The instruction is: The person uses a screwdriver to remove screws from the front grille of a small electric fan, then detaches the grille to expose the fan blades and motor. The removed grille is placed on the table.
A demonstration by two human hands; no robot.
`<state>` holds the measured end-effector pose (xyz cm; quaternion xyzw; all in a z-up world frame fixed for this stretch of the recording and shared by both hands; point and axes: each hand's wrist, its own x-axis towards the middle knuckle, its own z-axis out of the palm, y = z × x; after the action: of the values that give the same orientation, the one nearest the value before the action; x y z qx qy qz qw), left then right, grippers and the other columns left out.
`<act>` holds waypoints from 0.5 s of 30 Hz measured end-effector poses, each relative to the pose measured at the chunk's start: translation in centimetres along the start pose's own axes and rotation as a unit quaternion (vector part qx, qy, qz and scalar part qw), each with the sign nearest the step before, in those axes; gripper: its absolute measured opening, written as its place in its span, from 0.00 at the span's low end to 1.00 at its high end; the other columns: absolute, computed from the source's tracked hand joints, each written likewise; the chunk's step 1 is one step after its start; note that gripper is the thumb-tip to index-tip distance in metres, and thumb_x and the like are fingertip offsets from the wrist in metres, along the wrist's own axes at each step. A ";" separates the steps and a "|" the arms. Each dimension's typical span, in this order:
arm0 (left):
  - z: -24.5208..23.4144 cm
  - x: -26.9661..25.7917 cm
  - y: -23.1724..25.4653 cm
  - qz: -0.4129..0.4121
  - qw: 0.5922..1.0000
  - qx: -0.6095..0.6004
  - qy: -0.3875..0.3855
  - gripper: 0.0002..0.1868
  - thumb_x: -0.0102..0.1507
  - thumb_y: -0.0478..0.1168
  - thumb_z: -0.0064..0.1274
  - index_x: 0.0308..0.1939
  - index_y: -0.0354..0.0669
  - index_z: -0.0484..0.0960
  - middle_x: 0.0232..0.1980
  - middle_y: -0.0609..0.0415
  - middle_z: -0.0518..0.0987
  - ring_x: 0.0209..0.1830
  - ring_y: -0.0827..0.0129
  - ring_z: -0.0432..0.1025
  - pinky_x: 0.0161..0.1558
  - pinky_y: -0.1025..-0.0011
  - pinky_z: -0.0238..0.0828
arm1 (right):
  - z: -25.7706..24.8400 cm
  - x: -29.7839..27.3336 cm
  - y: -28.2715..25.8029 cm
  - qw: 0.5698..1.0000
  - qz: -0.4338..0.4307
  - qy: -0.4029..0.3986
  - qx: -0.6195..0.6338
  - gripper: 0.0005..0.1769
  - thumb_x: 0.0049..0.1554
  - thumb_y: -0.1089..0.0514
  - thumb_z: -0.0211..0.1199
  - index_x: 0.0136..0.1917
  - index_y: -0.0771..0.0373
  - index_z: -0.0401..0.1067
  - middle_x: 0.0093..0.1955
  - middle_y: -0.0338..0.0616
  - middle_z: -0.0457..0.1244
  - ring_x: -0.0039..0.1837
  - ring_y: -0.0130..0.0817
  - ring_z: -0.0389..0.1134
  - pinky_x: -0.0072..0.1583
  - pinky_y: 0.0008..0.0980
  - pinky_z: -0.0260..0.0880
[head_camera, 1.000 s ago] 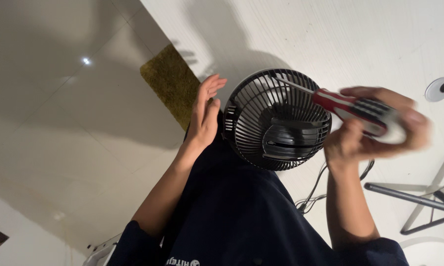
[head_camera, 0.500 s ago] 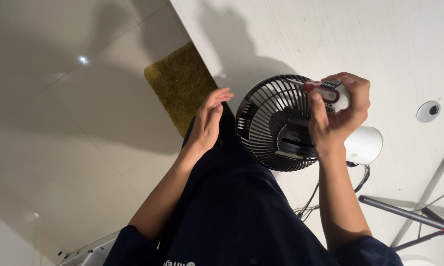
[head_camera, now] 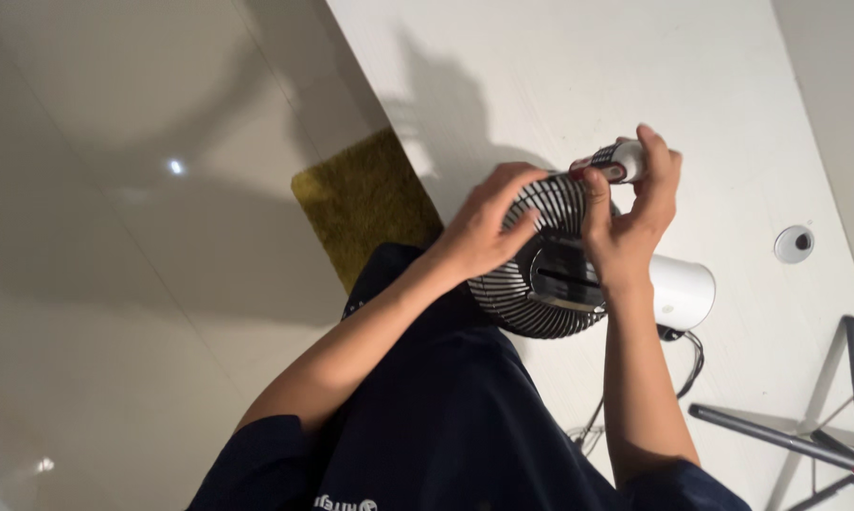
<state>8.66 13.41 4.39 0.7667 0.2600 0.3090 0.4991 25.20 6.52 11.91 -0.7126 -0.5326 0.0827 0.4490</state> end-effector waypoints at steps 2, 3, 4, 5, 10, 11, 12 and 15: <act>1.0 1.3 0.5 0.022 0.999 0.023 -0.005 0.27 0.66 0.39 0.56 0.66 0.34 0.67 0.65 0.40 0.73 0.65 0.51 0.72 0.66 0.57 0.72 | 0.5 -0.1 0.4 0.996 -0.009 0.004 0.090 0.23 0.70 0.65 0.67 0.73 0.62 0.61 0.64 0.51 0.59 0.59 0.36 0.70 0.61 0.31 0.75; 1.7 1.8 0.7 0.020 1.000 0.018 -0.014 0.31 0.64 0.40 0.58 0.68 0.33 0.65 0.66 0.39 0.72 0.65 0.50 0.71 0.66 0.56 0.71 | 0.9 -0.3 0.5 0.996 -0.015 0.014 0.086 0.23 0.69 0.65 0.66 0.73 0.63 0.61 0.65 0.51 0.59 0.60 0.37 0.69 0.61 0.31 0.74; 2.3 2.4 0.8 0.019 0.999 0.012 -0.023 0.35 0.62 0.42 0.60 0.69 0.31 0.63 0.66 0.37 0.71 0.65 0.48 0.70 0.65 0.55 0.71 | 1.1 -0.5 0.6 0.996 -0.022 0.024 0.082 0.23 0.68 0.66 0.66 0.73 0.63 0.61 0.66 0.52 0.60 0.60 0.38 0.68 0.61 0.32 0.73; 2.7 2.7 0.8 0.018 0.999 0.006 -0.033 0.40 0.60 0.43 0.61 0.70 0.30 0.61 0.67 0.36 0.70 0.65 0.47 0.69 0.65 0.53 0.70 | 1.2 -0.6 0.6 0.996 -0.028 0.035 0.077 0.23 0.68 0.67 0.65 0.72 0.64 0.62 0.67 0.52 0.60 0.61 0.40 0.67 0.61 0.32 0.72; 4.1 1.9 -0.1 0.000 0.997 0.074 -0.027 0.38 0.64 0.49 0.61 0.71 0.33 0.64 0.66 0.39 0.74 0.66 0.49 0.72 0.65 0.54 0.71 | 1.4 -1.5 0.2 0.989 -0.081 0.108 -0.055 0.23 0.61 0.63 0.72 0.65 0.66 0.66 0.58 0.54 0.57 0.58 0.44 0.63 0.59 0.37 0.68; 4.2 1.8 -0.3 0.005 0.997 0.070 -0.020 0.36 0.66 0.50 0.60 0.70 0.35 0.65 0.67 0.41 0.75 0.66 0.51 0.73 0.66 0.56 0.73 | 1.3 -1.6 0.2 0.987 -0.079 0.116 -0.079 0.23 0.61 0.62 0.74 0.65 0.65 0.67 0.56 0.52 0.58 0.57 0.43 0.63 0.59 0.38 0.68; 4.3 1.7 -0.6 0.004 0.997 0.071 -0.017 0.35 0.65 0.50 0.60 0.70 0.35 0.66 0.66 0.41 0.75 0.66 0.51 0.73 0.66 0.56 0.73 | 1.2 -1.6 0.2 0.990 -0.068 0.107 -0.060 0.22 0.63 0.63 0.71 0.66 0.65 0.68 0.57 0.53 0.59 0.57 0.42 0.64 0.59 0.37 0.69; 4.3 1.6 -0.9 -0.008 0.997 0.074 -0.013 0.35 0.64 0.49 0.61 0.69 0.35 0.68 0.65 0.40 0.76 0.65 0.49 0.74 0.65 0.54 0.72 | 0.8 -1.5 0.1 0.996 -0.049 0.079 -0.017 0.20 0.67 0.64 0.67 0.70 0.65 0.68 0.59 0.53 0.62 0.58 0.40 0.67 0.59 0.35 0.72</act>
<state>12.78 12.26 2.54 0.8034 0.2822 0.2747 0.4466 24.20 5.70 10.81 -0.6979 -0.5310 -0.0048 0.4806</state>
